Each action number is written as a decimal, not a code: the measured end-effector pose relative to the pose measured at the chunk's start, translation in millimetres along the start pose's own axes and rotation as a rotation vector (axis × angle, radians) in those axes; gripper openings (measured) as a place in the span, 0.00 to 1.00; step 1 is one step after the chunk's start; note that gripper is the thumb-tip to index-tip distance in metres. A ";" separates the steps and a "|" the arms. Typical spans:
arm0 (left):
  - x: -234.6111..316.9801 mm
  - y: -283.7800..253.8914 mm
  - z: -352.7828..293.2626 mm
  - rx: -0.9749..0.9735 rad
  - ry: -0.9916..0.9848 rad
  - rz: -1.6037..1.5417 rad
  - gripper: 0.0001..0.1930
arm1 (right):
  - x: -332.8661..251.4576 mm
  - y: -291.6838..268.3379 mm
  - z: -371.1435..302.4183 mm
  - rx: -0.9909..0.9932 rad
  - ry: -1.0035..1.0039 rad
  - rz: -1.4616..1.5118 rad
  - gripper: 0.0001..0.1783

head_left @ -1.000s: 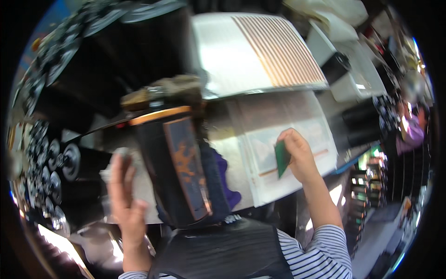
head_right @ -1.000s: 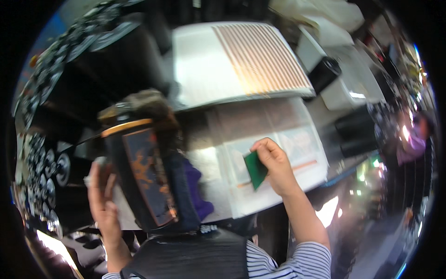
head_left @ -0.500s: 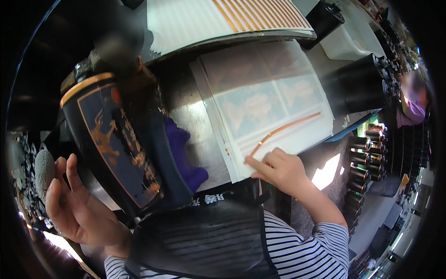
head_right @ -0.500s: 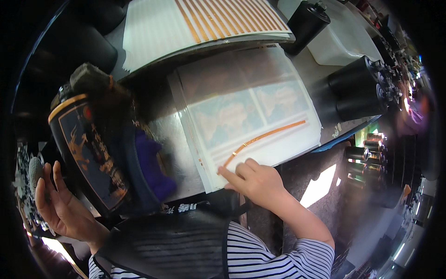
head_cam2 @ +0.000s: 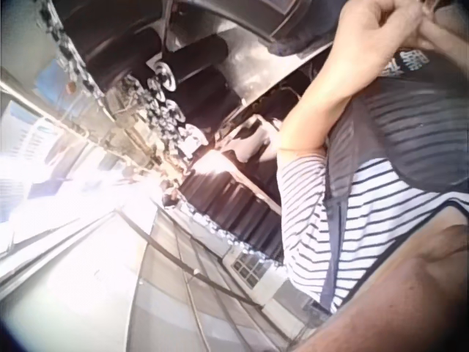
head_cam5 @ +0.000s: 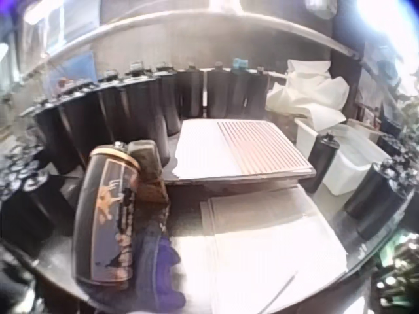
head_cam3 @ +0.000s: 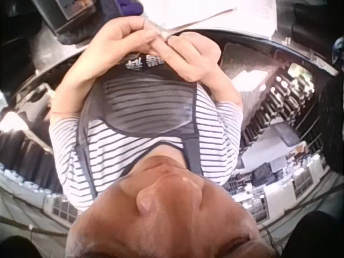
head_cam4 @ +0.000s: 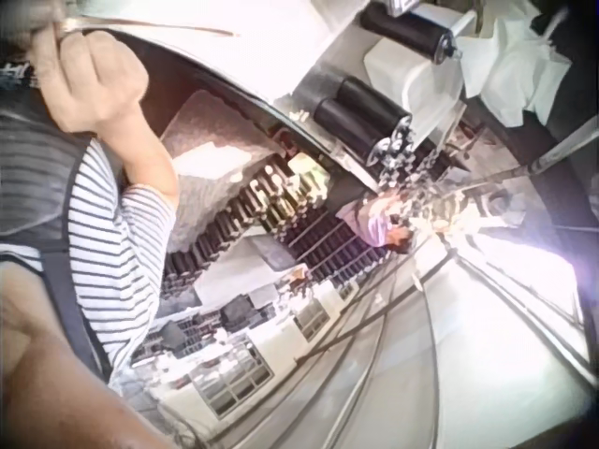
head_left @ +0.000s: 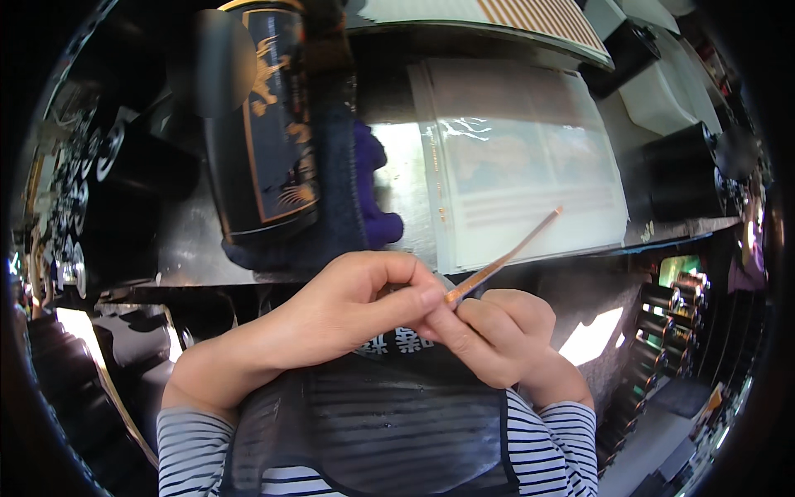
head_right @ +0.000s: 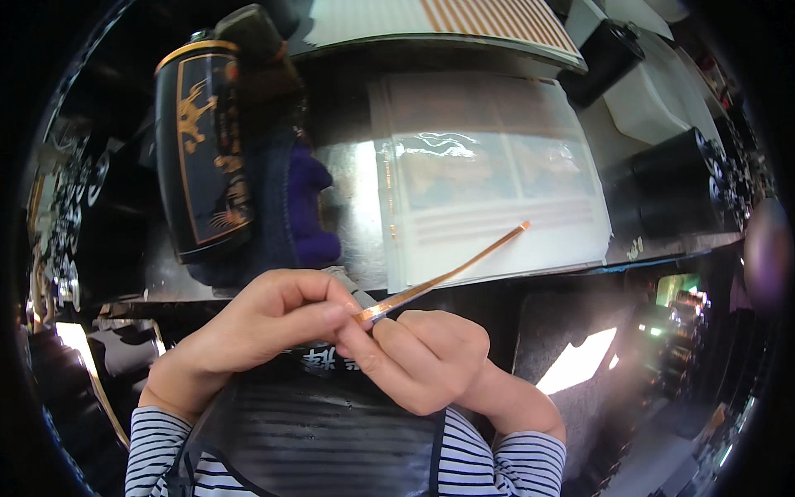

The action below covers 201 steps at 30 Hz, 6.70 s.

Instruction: The person applies decorative labels to cylindrical black containers. They peel the backing from a label, align it on the container, and smooth it down with a green plastic card. The person repeats this process for multiple containers, handling them one at a time.

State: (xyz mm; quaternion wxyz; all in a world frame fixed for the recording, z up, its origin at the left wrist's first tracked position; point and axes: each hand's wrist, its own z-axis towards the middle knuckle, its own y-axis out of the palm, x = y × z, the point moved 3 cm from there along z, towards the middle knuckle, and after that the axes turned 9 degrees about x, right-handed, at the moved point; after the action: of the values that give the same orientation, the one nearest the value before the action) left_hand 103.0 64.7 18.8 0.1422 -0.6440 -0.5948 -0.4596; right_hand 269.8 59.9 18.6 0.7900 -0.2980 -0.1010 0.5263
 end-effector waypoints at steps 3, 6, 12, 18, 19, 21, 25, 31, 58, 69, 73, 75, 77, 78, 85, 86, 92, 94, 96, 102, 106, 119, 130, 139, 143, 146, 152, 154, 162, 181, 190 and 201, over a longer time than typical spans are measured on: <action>-4.6 -6.2 -11.1 0.051 0.085 0.092 0.08 | -6.7 2.8 6.3 -0.092 -0.031 0.182 0.12; 8.3 -10.8 -36.4 0.192 0.405 0.681 0.04 | -4.3 -0.8 34.0 -0.181 0.099 0.344 0.17; 22.1 -24.7 -84.4 0.873 0.810 1.414 0.07 | 6.4 42.5 79.9 -0.484 0.768 0.728 0.11; 24.1 -78.7 -94.5 0.971 0.690 0.899 0.06 | 10.3 73.9 93.6 -0.426 0.921 0.787 0.05; 20.8 -83.4 -92.4 0.978 0.674 0.794 0.06 | 10.9 76.3 94.3 -0.450 0.932 0.784 0.05; 15.6 -92.0 -87.6 0.949 0.670 0.691 0.07 | 12.2 79.2 94.2 -0.482 0.958 0.769 0.06; 14.5 -102.7 -82.0 0.871 0.698 0.688 0.09 | 11.5 81.7 96.3 -0.502 1.008 0.747 0.07; 17.5 -107.8 -81.8 0.829 0.693 0.735 0.09 | 12.0 85.6 96.3 -0.497 0.998 0.742 0.08; -4.8 -120.2 -58.7 0.572 0.705 0.272 0.42 | 16.5 89.3 91.9 -0.507 1.080 0.747 0.13; -10.8 -129.8 -55.5 0.539 0.782 0.201 0.39 | 15.4 90.9 92.2 -0.513 1.091 0.761 0.14; -10.6 -120.5 -69.4 0.624 0.859 0.385 0.29 | 15.7 90.2 94.3 -0.515 1.084 0.760 0.14; -6.0 -108.0 -86.2 0.721 1.023 0.926 0.20 | 14.1 90.1 94.2 -0.519 1.108 0.749 0.14; -17.6 -94.6 -82.2 0.774 1.035 0.960 0.20 | 15.0 91.2 96.5 -0.533 1.128 0.740 0.14; -20.0 -91.7 -82.7 0.772 0.999 0.955 0.20 | 16.8 90.8 95.0 -0.536 1.097 0.751 0.14; -46.9 -105.6 -76.5 0.888 0.828 0.519 0.23 | 20.4 91.1 89.8 -0.556 1.072 0.775 0.14; -46.3 -101.4 -77.4 0.912 0.852 0.591 0.22 | 19.4 91.0 91.1 -0.560 1.081 0.770 0.14; -29.5 -62.5 -81.9 0.965 0.935 1.459 0.17 | 21.1 89.9 89.8 -0.583 1.028 0.771 0.10; -28.2 -50.3 -74.7 1.043 0.930 1.620 0.17 | 22.8 86.8 89.7 -0.574 1.027 0.844 0.11; -24.5 -45.7 -63.7 1.083 1.007 1.636 0.16 | 24.9 86.8 84.3 -0.559 1.013 0.834 0.12; 7.7 -70.6 -51.1 1.143 1.145 1.270 0.39 | 28.1 86.4 76.0 -0.545 1.101 0.901 0.07; -4.0 -94.6 -49.6 1.074 0.923 1.039 0.47 | 25.5 86.4 80.4 -0.560 1.059 0.897 0.07; -34.4 -54.5 -78.3 1.004 0.890 1.664 0.19 | 23.7 88.0 79.5 -0.547 1.136 0.984 0.08; 10.2 -78.1 -53.5 1.192 0.988 1.213 0.35 | 26.0 83.5 75.9 -0.539 1.036 0.871 0.06; -43.4 -70.5 -80.3 1.196 0.899 1.196 0.22 | 22.3 88.4 80.5 -0.541 1.077 0.950 0.07; -38.7 -58.2 -78.8 1.054 0.922 1.672 0.18 | 23.0 86.8 78.3 -0.531 1.108 0.971 0.06; -34.9 -46.8 -64.6 1.111 0.999 1.749 0.17 | 23.5 84.7 79.2 -0.528 1.127 0.953 0.06; -4.9 -63.5 -50.0 1.151 1.193 1.449 0.26 | 25.8 82.2 75.2 -0.485 1.153 0.912 0.06; 2.6 -84.6 -51.7 1.181 0.988 1.289 0.33 | 26.3 83.8 75.4 -0.539 1.101 0.896 0.06; -41.9 -80.3 -75.1 1.168 0.896 1.175 0.26 | 20.9 88.7 83.0 -0.533 1.031 0.894 0.08; -17.9 -96.9 -53.1 1.126 0.943 1.003 0.37 | 20.4 89.6 83.6 -0.522 0.988 0.878 0.06; -35.3 -54.1 -76.4 0.995 0.959 1.783 0.19 | 21.4 85.3 82.7 -0.519 1.077 0.882 0.06; -6.0 -94.0 -53.8 1.131 0.964 1.131 0.39 | 20.5 88.9 83.1 -0.525 1.025 0.885 0.06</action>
State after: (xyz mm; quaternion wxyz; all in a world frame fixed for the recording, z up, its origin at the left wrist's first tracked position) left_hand -3.2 45.3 9.0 0.8686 -0.4126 -0.2052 -0.1821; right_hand 170.6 132.4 30.8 0.3535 -0.6998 0.2890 0.5493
